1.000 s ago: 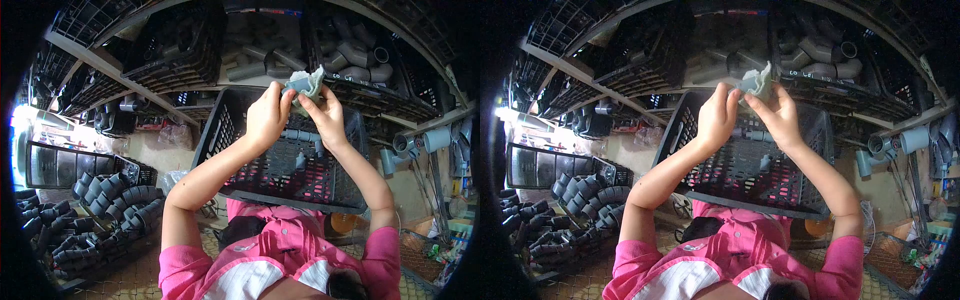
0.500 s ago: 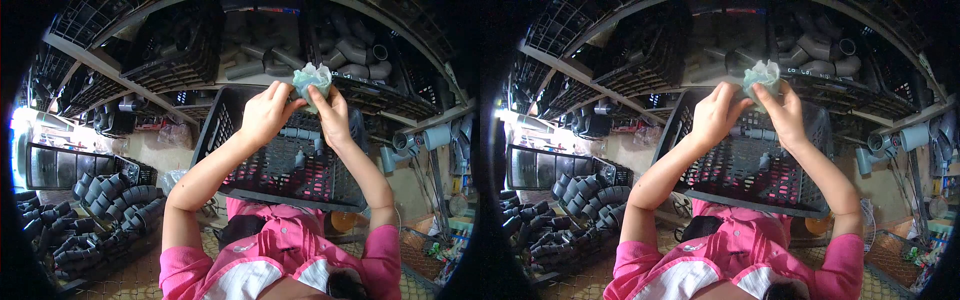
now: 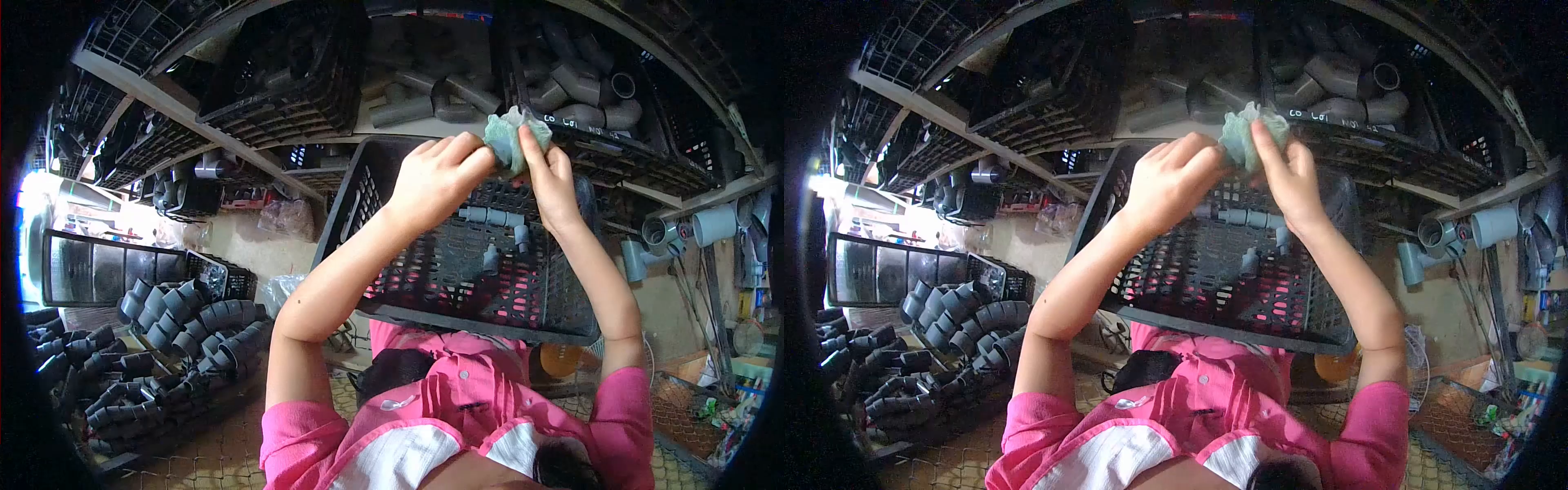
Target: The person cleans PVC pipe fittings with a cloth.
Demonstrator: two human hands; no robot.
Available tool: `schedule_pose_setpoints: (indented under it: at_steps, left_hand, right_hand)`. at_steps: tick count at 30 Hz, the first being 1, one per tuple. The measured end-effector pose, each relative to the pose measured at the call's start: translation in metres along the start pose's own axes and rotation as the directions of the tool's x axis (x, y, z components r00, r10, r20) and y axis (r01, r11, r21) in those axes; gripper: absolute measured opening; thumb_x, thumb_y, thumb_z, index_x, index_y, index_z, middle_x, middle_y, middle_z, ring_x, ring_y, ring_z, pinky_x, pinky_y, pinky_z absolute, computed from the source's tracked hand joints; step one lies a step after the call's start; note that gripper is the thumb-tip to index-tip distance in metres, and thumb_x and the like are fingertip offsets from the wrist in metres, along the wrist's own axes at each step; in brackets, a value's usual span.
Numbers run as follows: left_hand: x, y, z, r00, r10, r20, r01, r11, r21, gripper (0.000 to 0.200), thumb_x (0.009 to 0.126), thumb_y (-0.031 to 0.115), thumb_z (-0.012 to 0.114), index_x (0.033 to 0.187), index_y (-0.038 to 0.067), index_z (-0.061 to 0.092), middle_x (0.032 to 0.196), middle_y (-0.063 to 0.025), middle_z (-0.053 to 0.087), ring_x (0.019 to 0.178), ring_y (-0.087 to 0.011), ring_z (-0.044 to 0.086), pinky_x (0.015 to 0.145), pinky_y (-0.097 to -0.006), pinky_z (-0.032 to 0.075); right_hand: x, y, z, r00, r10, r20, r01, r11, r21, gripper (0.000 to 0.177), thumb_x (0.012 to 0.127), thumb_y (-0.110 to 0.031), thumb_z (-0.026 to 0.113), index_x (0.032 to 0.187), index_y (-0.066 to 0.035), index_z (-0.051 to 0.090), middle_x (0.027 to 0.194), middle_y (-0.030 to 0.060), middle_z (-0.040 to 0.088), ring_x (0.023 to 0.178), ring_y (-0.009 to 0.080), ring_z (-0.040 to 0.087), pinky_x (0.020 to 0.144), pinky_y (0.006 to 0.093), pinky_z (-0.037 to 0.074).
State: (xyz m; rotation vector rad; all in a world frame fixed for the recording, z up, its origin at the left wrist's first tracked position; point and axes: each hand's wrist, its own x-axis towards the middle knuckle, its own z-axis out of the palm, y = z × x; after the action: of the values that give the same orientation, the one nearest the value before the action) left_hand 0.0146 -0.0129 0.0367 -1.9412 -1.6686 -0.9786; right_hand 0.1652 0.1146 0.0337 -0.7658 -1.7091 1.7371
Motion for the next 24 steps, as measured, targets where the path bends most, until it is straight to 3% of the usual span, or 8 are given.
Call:
schedule_pose_setpoints:
  at_steps: [3,6,10,14,17,18,21,24]
  left_hand:
    - [0.0,0.002,0.001,0.998,0.063,0.023,-0.065,0.995,0.07,0.02,0.074,0.014,0.063,0.093,0.014,0.057,0.088,-0.0011,0.059,0.072,-0.0213,0.064,0.062,-0.0346,0.051]
    - [0.001,0.002,-0.008,0.997,0.041,0.065,-0.05,0.989,0.139,0.021,0.074,0.015,0.061,0.095,0.018,0.057,0.092,0.0011,0.06,0.078,-0.0189,0.063,0.065,-0.0329,0.051]
    - [0.004,0.001,-0.017,0.992,0.073,0.107,-0.094,0.974,0.206,0.022,0.076,0.016,0.059,0.098,0.019,0.057,0.098,0.0032,0.06,0.085,-0.0159,0.062,0.068,-0.0309,0.051]
    - [0.004,0.006,-0.014,0.979,0.114,0.168,-0.14,0.978,0.156,0.026,0.076,0.016,0.059,0.101,0.019,0.058,0.097,0.0022,0.059,0.087,-0.017,0.062,0.071,-0.0317,0.052]
    - [0.004,0.006,-0.012,0.978,0.08,0.193,-0.104,0.988,0.116,0.027,0.076,0.016,0.059,0.103,0.018,0.058,0.097,0.0006,0.059,0.089,-0.0183,0.062,0.073,-0.0332,0.052]
    - [0.004,0.001,-0.009,0.992,0.047,0.121,-0.055,0.997,0.061,0.022,0.078,0.016,0.063,0.1,0.015,0.058,0.094,-0.0019,0.06,0.086,-0.0217,0.064,0.071,-0.0352,0.053]
    - [0.001,-0.004,-0.005,0.994,-0.031,0.103,0.033,0.999,-0.011,0.02,0.079,0.016,0.067,0.096,0.012,0.058,0.09,-0.0044,0.061,0.082,-0.0258,0.065,0.068,-0.0374,0.053]
    - [0.0,-0.008,-0.005,0.987,0.016,0.16,-0.007,0.998,-0.057,0.022,0.079,0.018,0.07,0.096,0.011,0.058,0.088,-0.0062,0.061,0.079,-0.0289,0.065,0.066,-0.0395,0.053]
  right_hand:
    - [0.002,0.005,-0.002,0.995,0.091,-0.035,-0.089,0.994,0.059,0.044,0.094,-0.046,0.063,0.107,-0.003,0.064,0.096,0.0026,0.067,0.08,0.0094,0.062,0.065,0.026,0.053]
    - [-0.004,-0.006,0.002,0.997,0.055,0.063,-0.062,0.991,0.12,0.044,0.093,-0.044,0.064,0.109,-0.003,0.064,0.099,0.0036,0.067,0.085,0.0106,0.064,0.071,0.0274,0.054]
    - [-0.001,-0.01,-0.003,0.989,0.016,0.146,-0.021,0.999,0.032,0.045,0.092,-0.044,0.066,0.112,-0.004,0.064,0.099,0.0028,0.067,0.087,0.0108,0.064,0.073,0.0272,0.053]
    - [0.008,-0.006,-0.015,0.968,0.232,0.1,-0.23,0.973,-0.036,0.045,0.095,-0.049,0.059,0.109,-0.007,0.065,0.095,0.0008,0.066,0.083,0.0089,0.062,0.066,0.0242,0.051]
    - [0.005,0.003,-0.007,0.983,0.179,0.047,-0.183,0.978,0.104,0.043,0.096,-0.047,0.059,0.108,-0.007,0.065,0.097,0.0014,0.066,0.086,0.0097,0.063,0.069,0.0257,0.052]
    - [0.005,0.006,-0.005,0.985,0.162,0.058,-0.17,0.971,0.167,0.041,0.095,-0.044,0.061,0.112,-0.006,0.063,0.103,0.0025,0.066,0.092,0.0108,0.063,0.075,0.0283,0.053]
    - [0.001,0.006,0.002,0.991,0.094,0.097,-0.105,0.988,0.116,0.042,0.094,-0.041,0.064,0.117,-0.005,0.061,0.109,0.0032,0.065,0.096,0.0119,0.062,0.08,0.0303,0.054]
    - [0.002,0.006,0.001,0.982,0.171,0.081,-0.176,0.983,0.058,0.046,0.091,-0.041,0.067,0.119,-0.005,0.06,0.111,0.0033,0.064,0.096,0.0124,0.062,0.079,0.0296,0.054]
